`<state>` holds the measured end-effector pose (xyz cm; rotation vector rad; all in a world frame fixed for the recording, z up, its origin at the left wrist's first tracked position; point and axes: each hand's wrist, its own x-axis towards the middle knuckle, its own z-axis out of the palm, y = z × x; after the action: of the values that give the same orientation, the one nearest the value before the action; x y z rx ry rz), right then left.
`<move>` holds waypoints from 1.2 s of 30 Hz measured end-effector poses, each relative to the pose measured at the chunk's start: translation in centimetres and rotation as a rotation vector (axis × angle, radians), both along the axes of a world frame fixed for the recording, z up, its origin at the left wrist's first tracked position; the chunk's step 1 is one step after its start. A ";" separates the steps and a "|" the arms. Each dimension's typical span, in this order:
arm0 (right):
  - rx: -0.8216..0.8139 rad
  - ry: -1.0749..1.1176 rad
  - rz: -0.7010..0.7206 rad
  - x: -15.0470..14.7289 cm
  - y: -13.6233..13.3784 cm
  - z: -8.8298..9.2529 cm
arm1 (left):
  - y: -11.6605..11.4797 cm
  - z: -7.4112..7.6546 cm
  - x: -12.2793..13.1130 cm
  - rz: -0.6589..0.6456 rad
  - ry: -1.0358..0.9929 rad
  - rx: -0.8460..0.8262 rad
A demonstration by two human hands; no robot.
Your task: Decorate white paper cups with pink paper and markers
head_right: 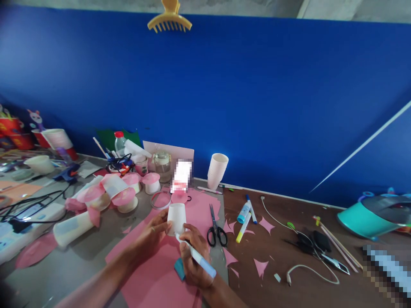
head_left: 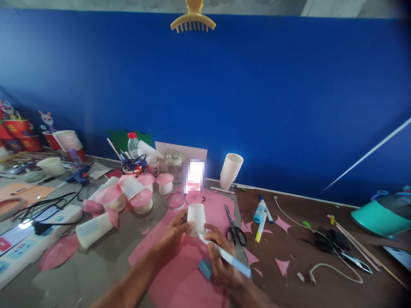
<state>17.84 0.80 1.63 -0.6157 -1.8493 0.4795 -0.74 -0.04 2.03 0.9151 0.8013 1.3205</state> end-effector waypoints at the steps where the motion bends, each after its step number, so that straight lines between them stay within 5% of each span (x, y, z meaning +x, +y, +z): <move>1: -0.018 0.019 0.004 0.0 0.0 0.1 | 0.0 0.2 0.0 0.005 -0.002 -0.011; 36: -0.088 0.059 -0.051 -0.3 -0.3 0.2 | -0.1 1.2 0.2 0.066 0.035 -0.113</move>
<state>17.57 0.52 1.82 -0.6992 -1.7601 0.5417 -0.59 -0.10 3.22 0.8301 0.9311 1.3051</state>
